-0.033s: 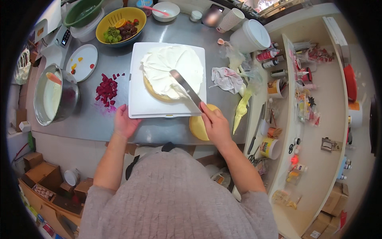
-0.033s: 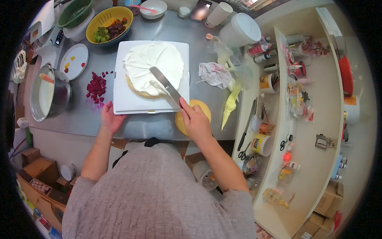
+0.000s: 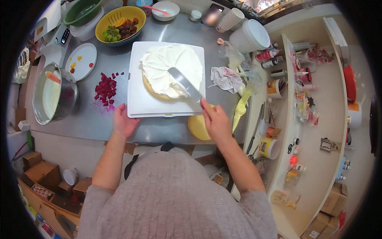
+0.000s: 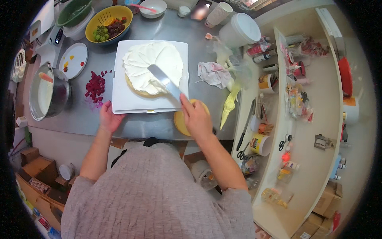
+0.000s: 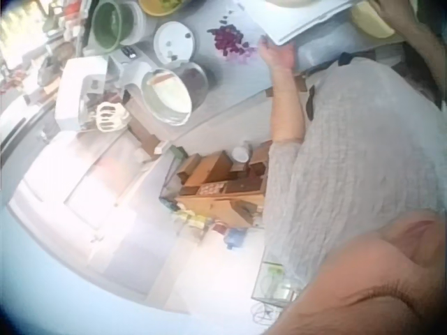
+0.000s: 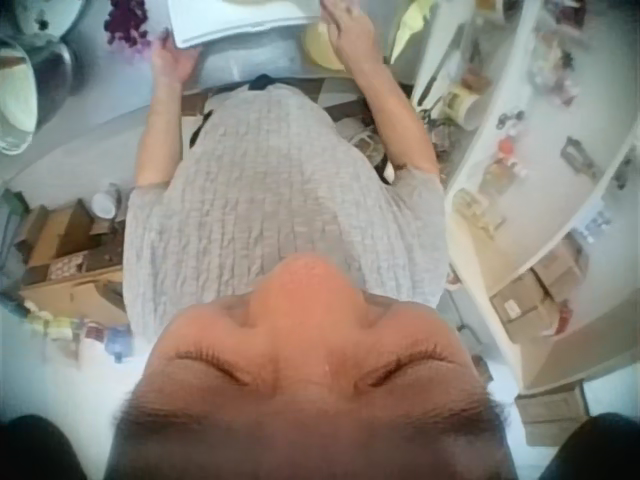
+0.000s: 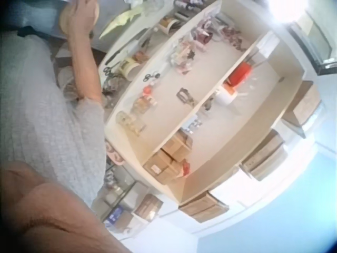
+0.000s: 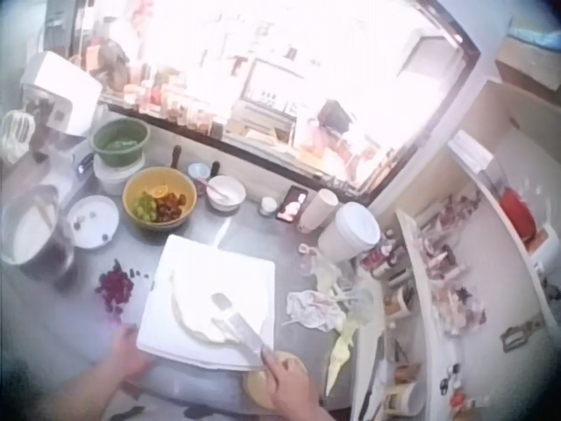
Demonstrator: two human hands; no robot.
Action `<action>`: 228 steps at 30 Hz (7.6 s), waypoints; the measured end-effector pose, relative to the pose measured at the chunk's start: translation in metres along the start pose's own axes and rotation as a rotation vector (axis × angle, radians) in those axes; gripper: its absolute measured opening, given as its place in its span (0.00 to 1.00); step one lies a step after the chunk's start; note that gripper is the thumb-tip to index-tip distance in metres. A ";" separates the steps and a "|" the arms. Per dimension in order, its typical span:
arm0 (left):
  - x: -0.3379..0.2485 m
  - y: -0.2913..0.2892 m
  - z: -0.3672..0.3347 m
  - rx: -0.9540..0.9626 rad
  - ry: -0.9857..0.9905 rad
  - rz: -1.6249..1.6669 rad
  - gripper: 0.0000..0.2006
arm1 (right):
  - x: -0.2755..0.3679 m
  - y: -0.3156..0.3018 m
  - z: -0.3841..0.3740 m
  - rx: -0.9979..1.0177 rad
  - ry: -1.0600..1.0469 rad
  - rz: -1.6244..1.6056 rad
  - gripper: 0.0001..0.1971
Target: The person assembles a layer cake by cutting a cake round in half, spreading white frosting onto one layer with a spatula, adding chopped fruit pieces and yellow sauce, piping more frosting, and then placing the second cake layer on top and frosting it.
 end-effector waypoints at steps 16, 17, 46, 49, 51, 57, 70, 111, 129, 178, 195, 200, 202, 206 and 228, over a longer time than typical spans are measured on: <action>0.033 0.013 0.014 0.065 -0.012 0.025 0.24 | -0.029 -0.006 -0.019 -0.125 -0.032 -0.182 0.19; 0.032 0.010 0.012 0.060 -0.005 0.015 0.24 | -0.025 0.012 -0.009 -0.099 -0.073 -0.363 0.19; 0.044 0.006 0.010 0.148 -0.110 0.053 0.28 | -0.012 -0.011 0.004 -0.178 -0.099 0.208 0.18; 0.026 0.010 0.004 0.202 -0.077 0.029 0.26 | -0.034 0.001 0.007 -0.148 -0.077 -0.248 0.18; 0.029 0.011 0.007 0.224 -0.071 0.099 0.23 | 0.020 0.020 0.021 -0.062 -0.070 -0.304 0.17; 0.057 0.008 0.018 0.153 -0.186 0.041 0.24 | -0.027 -0.014 0.001 -0.227 0.000 0.181 0.18; 0.064 -0.011 0.010 0.467 -0.193 0.180 0.28 | -0.026 0.000 0.002 -0.198 -0.015 -0.323 0.18; 0.043 0.028 0.025 0.198 -0.030 0.007 0.37 | 0.240 -0.067 -0.056 0.352 -1.254 1.074 0.07; 0.014 0.012 0.007 0.259 -0.039 0.124 0.49 | 0.286 -0.025 -0.103 0.577 -1.113 1.370 0.12; 0.013 0.013 0.007 0.105 -0.123 0.033 0.48 | 0.309 -0.013 -0.093 0.394 -1.386 1.229 0.02; -0.008 0.002 -0.004 0.251 0.050 0.073 0.52 | 0.287 -0.014 -0.068 0.546 -1.329 1.285 0.05; 0.020 0.013 0.002 0.195 -0.105 0.038 0.48 | 0.304 -0.014 -0.104 0.421 -1.301 1.274 0.03; 0.018 0.004 -0.003 0.231 -0.082 0.016 0.48 | 0.300 -0.019 -0.089 0.542 -1.180 1.321 0.03; 0.001 0.001 -0.008 0.227 0.047 -0.014 0.50 | 0.286 -0.016 -0.072 0.507 -1.337 1.228 0.05; 0.009 0.010 0.001 0.184 0.003 0.091 0.47 | 0.292 -0.015 -0.101 0.395 -1.428 1.206 0.06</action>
Point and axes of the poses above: each hand's wrist, its own z-axis away from the middle knuckle, its own y-axis out of the palm, x = y × z, the point moved 6 cm from there along -z, towards the middle knuckle, and after that the axes turned 7 degrees about -z, right-handed, at the moved point
